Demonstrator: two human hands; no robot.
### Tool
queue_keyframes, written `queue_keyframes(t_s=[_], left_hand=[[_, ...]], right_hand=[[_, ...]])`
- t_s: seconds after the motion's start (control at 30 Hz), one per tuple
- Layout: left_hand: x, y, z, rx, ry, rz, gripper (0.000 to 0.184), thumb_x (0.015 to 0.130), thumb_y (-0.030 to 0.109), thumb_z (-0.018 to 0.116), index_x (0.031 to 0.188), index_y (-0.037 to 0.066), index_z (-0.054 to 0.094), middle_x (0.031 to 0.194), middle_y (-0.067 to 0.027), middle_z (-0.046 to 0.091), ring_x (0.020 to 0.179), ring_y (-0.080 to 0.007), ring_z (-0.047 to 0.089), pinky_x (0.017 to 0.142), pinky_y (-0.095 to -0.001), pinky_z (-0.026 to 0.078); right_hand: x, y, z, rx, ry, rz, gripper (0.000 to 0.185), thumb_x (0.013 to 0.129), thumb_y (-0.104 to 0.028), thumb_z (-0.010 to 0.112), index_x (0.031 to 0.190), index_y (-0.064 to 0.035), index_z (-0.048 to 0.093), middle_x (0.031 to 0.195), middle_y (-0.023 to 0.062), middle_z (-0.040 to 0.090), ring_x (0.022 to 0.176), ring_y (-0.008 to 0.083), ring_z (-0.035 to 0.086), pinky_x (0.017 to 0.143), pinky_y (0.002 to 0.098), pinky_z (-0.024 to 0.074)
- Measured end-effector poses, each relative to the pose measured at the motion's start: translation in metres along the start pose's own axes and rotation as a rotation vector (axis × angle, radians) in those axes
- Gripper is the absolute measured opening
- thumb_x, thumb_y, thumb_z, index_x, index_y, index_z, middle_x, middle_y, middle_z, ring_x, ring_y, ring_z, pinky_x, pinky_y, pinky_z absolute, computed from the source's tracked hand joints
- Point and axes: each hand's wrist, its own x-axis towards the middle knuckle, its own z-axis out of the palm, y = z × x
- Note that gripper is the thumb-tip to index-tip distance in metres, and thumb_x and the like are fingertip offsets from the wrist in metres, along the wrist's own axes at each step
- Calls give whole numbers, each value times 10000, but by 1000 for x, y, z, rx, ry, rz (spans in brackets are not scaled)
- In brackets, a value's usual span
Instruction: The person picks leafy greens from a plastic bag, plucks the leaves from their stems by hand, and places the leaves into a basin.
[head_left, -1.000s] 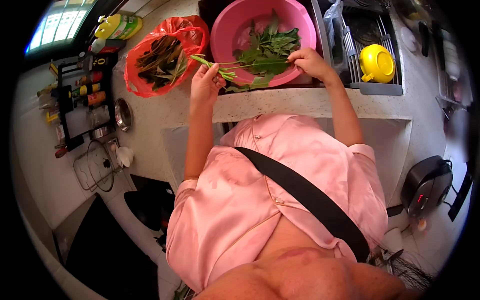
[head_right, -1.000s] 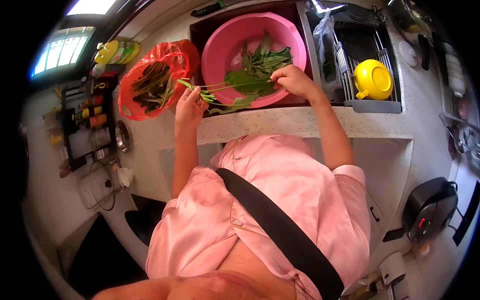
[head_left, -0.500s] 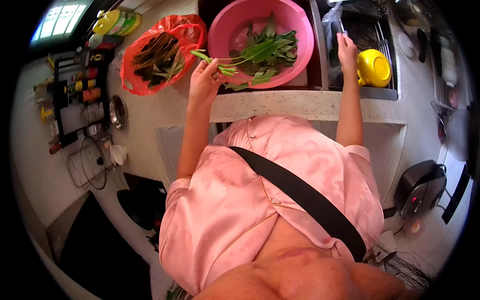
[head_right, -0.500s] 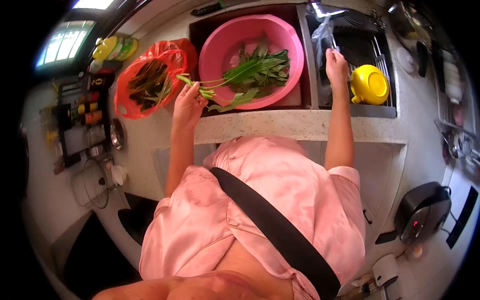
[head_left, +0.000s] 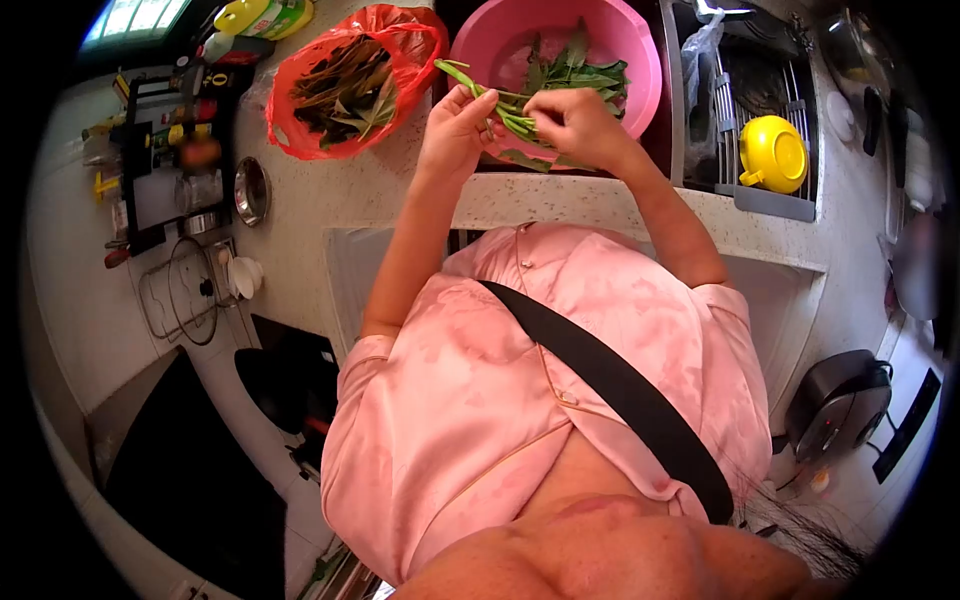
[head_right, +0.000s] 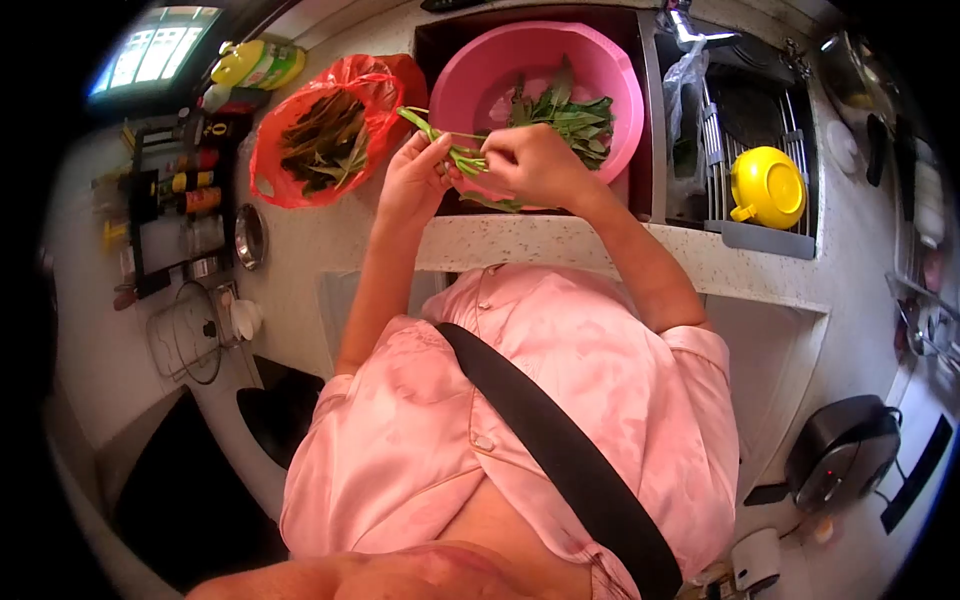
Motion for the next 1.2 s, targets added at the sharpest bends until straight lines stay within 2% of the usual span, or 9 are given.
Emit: queue_keyframes(t_s=[0.1,0.2,0.33,0.47,0.63,0.73,0.83,0.93,1.2], left_hand=[[1,0,1,-40,-10,-7,40,904,96,542,918,59,546,776,-31,615,588,-92,573,536,-224,484],[6,3,-2,-35,48,4,37,905,95,540,906,60,550,769,-34,617,580,-96,572,529,-223,483],[12,8,0,-57,46,-22,89,863,99,617,902,78,539,733,-13,590,567,-105,554,482,-240,458],[16,4,10,-16,90,39,107,855,87,625,892,64,528,726,-34,596,562,-112,563,472,-234,465],[18,0,13,29,144,113,115,853,84,626,889,47,523,721,-48,604,556,-117,574,483,-229,485],[16,-1,9,27,137,146,114,854,84,624,891,44,524,734,-54,604,565,-122,577,492,-242,495],[14,-1,5,-5,193,183,106,858,82,618,895,42,527,745,-60,600,570,-127,578,495,-250,496],[11,-5,0,-35,170,138,101,863,83,612,895,40,527,749,-61,594,573,-130,579,499,-260,498],[9,-15,-6,-17,182,85,115,862,105,621,892,43,529,741,-53,595,577,-132,585,492,-256,507]], right_hand=[[7,16,-2,709,227,330,157,852,-129,514,767,-46,617,608,-30,532,464,23,436,415,178,350],[4,23,-21,920,110,392,169,862,-148,521,765,-41,608,606,-36,516,451,23,411,406,172,335],[-2,14,-31,667,-131,376,194,874,-203,549,866,-40,655,617,-71,485,494,-6,366,459,179,326],[-4,15,-13,745,-284,273,208,846,-222,592,865,-25,656,670,-52,552,525,-8,397,481,170,319],[-3,20,-3,841,-205,350,178,820,-195,585,786,-24,619,671,-11,573,520,15,416,446,179,309],[-7,27,-9,1122,-1,297,178,829,-189,536,743,-35,560,625,-10,502,499,44,367,432,200,294],[-19,37,-23,1908,8,-58,179,855,-166,485,715,-70,429,609,-4,338,504,101,310,453,237,296],[-29,30,-37,1986,31,-264,179,862,-177,473,729,-58,464,610,8,363,509,103,311,472,241,316],[-31,24,-54,2001,120,-310,158,857,-167,469,743,-59,459,616,4,357,535,109,312,492,248,310]])
